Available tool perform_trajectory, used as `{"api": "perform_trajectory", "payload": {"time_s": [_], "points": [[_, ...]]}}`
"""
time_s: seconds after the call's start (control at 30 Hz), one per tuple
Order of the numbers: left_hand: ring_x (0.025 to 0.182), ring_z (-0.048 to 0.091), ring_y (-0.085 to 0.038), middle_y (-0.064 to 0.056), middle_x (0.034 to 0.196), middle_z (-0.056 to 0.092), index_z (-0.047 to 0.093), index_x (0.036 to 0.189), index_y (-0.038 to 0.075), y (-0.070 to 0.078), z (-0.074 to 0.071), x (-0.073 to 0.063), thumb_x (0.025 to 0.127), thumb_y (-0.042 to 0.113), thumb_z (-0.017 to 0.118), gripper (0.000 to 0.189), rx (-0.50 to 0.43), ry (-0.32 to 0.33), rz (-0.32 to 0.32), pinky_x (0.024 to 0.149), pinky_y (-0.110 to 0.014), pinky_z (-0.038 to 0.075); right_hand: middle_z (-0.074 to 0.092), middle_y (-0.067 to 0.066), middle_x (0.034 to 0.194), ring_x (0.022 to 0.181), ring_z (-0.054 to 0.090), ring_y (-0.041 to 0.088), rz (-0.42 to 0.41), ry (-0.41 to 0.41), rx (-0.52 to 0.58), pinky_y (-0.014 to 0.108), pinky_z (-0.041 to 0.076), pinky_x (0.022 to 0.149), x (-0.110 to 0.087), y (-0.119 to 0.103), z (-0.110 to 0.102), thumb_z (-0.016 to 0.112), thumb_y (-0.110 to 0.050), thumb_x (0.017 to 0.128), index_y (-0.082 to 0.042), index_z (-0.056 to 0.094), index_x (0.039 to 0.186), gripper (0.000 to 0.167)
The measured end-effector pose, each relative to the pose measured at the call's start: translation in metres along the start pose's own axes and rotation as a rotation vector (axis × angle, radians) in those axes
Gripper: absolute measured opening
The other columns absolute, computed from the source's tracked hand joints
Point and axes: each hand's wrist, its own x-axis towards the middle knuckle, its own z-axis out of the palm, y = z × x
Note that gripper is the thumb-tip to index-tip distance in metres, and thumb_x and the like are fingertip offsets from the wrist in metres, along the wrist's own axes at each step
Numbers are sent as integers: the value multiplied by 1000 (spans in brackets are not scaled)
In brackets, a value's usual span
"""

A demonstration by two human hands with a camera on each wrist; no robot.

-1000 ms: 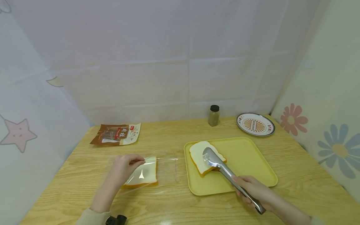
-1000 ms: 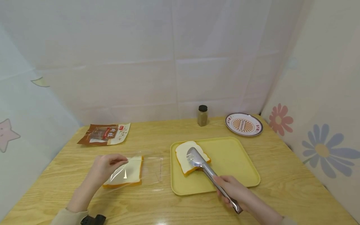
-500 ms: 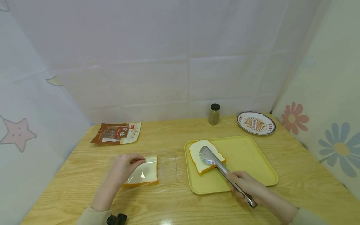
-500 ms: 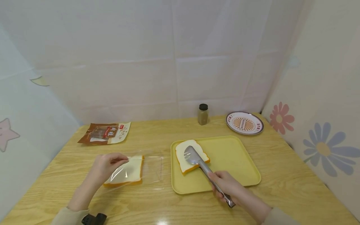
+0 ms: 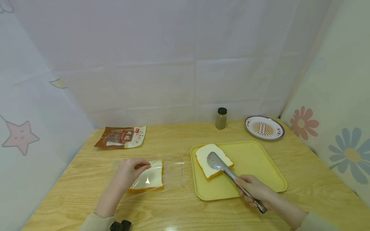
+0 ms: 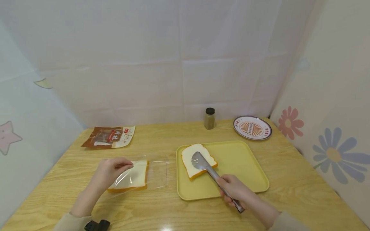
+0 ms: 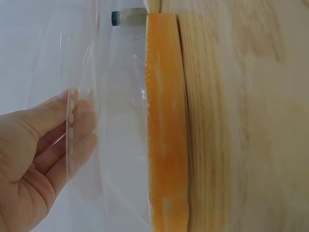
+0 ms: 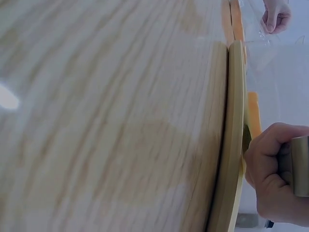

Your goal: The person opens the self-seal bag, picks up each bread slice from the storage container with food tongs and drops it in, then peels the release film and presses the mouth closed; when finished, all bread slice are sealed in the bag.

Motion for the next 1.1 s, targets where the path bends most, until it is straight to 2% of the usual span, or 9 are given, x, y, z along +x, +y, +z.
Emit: {"api": "perform_trajectory", "payload": {"time_s": [0.2,0.37,0.53,0.67,1.1], "points": [[67,69,-12,-1,78,73,74,81,7,0,1,0,77,6,74,4,2,7,6,61,-14,55,50,-2,68,42,39,1,-30,-34,-14,12,35,36,-1,0,-12,43,-35,101,4,45,93,40],[67,69,-12,-2,78,73,74,81,7,1,0,0,77,5,74,5,5,5,4,60,-14,55,51,-2,69,44,41,1,-43,-45,-50,13,37,37,-1,0,-22,43,-32,101,7,46,97,39],[67,69,-12,-2,78,73,74,81,8,1,0,0,76,4,75,6,1,3,-3,60,-15,55,51,-4,68,44,38,2,-57,-54,-79,13,34,38,1,-4,-31,43,-29,101,16,43,99,45],[68,69,-13,-2,78,73,74,81,7,1,-1,0,77,3,74,6,-9,5,2,61,-15,55,51,-5,66,42,36,2,-49,-58,-85,14,33,37,0,-10,-37,46,-29,100,16,47,103,45],[68,70,-13,-2,78,73,74,81,7,-1,-1,-1,76,2,75,7,-10,21,14,61,-14,55,50,-4,63,39,37,0,-46,-219,-141,13,31,37,9,-37,-49,48,-28,99,12,56,109,42]]}}
